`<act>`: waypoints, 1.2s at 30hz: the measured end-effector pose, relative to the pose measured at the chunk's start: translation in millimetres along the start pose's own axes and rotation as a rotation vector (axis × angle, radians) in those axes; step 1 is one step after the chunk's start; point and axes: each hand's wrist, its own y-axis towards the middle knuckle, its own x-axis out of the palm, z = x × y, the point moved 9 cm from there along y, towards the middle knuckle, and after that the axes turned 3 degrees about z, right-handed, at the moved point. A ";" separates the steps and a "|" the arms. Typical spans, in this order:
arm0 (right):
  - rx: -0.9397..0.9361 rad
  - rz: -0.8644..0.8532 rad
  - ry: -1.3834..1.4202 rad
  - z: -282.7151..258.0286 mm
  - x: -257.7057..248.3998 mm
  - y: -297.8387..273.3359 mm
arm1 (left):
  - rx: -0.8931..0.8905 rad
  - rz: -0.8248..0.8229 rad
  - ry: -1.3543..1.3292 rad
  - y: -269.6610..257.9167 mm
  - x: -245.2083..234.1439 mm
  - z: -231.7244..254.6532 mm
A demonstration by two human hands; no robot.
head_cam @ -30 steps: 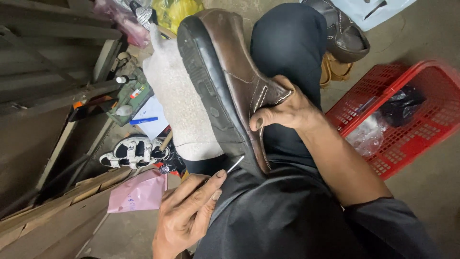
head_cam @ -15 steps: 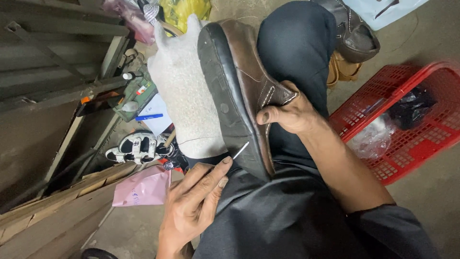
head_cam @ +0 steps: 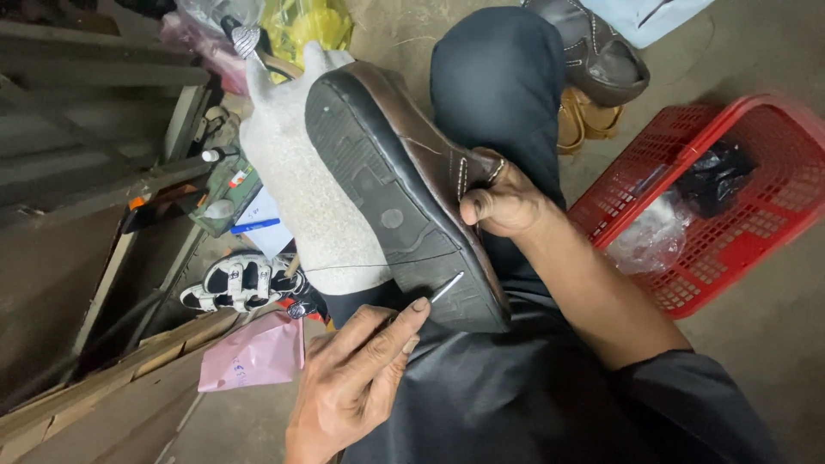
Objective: The person sits on the floor and sews a brown leather shoe using a needle and thread. They repeatedly push the needle through the shoe's sole and upper, pulling the thread tight to secure the stitching.
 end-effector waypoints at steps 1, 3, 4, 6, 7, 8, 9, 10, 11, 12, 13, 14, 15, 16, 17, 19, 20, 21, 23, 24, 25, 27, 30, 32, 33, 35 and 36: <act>0.003 0.012 0.020 1.0 -1.1 -0.3 | 0.006 -0.012 0.025 0.6 1.1 0.7; -0.001 0.001 0.019 -0.1 -1.1 0.2 | 0.014 -0.018 0.062 1.4 2.5 1.2; 0.000 -0.012 0.019 0.2 -0.2 0.7 | 0.018 -0.021 0.098 1.1 3.1 1.2; 0.003 -0.012 0.016 -1.1 1.5 0.5 | 0.015 -0.017 0.081 0.3 3.9 1.0; 0.008 -0.011 0.012 -1.4 2.4 0.6 | 0.011 -0.012 0.062 0.0 4.0 0.9; 0.008 -0.012 0.014 0.5 1.0 0.7 | 0.010 -0.012 0.063 0.6 3.7 1.2; -0.003 -0.021 0.003 1.4 0.3 0.7 | 0.002 -0.011 0.063 1.1 3.4 0.7; -0.014 -0.030 -0.007 2.6 -0.5 0.8 | -0.006 -0.011 0.062 1.5 3.2 0.3; -0.014 -0.032 -0.006 1.3 1.4 1.1 | -0.007 -0.011 0.064 1.6 3.2 0.3; 0.017 -0.006 -0.010 2.6 1.1 2.1 | -0.016 0.002 0.070 2.0 1.8 -0.2; 0.048 0.020 -0.014 4.0 0.8 3.2 | -0.024 0.014 0.076 2.4 0.2 -0.8; 0.050 0.017 -0.012 2.0 3.2 4.6 | -0.027 0.016 0.078 0.5 -0.5 -1.4; 0.023 0.014 -0.068 -2.1 5.8 6.1 | -0.059 0.014 0.096 -1.8 -1.2 -4.8; -0.005 0.009 -0.124 -5.9 8.7 7.8 | -0.091 0.014 0.114 -4.5 -1.9 -8.2; -0.002 0.005 -0.122 -6.6 11.5 8.7 | -0.095 0.018 0.117 -4.5 -3.2 -8.6; 0.042 0.078 -0.174 -5.2 9.7 11.1 | -0.127 0.027 0.123 -4.5 -6.6 -11.5; 0.045 0.073 -0.173 -3.3 9.7 11.1 | -0.130 0.031 0.124 -7.3 -7.5 -13.3; 0.064 0.117 -0.193 -0.4 5.2 10.8 | -0.149 0.031 0.126 -10.2 -8.0 -16.4; 0.086 0.159 -0.213 2.6 -0.5 10.4 | -0.170 0.033 0.127 -12.1 -9.0 -19.6; 0.097 0.186 -0.227 4.2 -3.5 9.8 | -0.170 0.041 0.111 -12.0 -10.3 -19.9; 0.108 0.212 -0.240 5.6 -6.5 9.2 | -0.170 0.048 0.095 -12.0 -11.7 -20.1; 0.105 0.204 -0.271 3.3 -2.4 9.6 | -0.181 0.053 0.116 -14.1 -13.0 -22.5; 0.116 0.232 -0.377 1.5 -1.8 8.0 | -0.203 0.040 0.134 -16.9 -14.9 -27.5; 0.134 0.268 -0.453 1.8 -4.0 6.3 | -0.218 0.025 0.130 -19.1 -15.5 -31.0; 0.140 0.272 -0.499 2.0 -4.3 5.9 | -0.238 0.018 0.154 -20.7 -15.8 -33.8; 0.151 0.276 -0.545 0.7 -2.4 5.6 | -0.261 0.012 0.174 -22.8 -16.5 -38.4; 0.177 0.289 -0.625 -0.4 -2.2 5.3 | -0.253 0.016 0.160 -22.9 -16.9 -39.3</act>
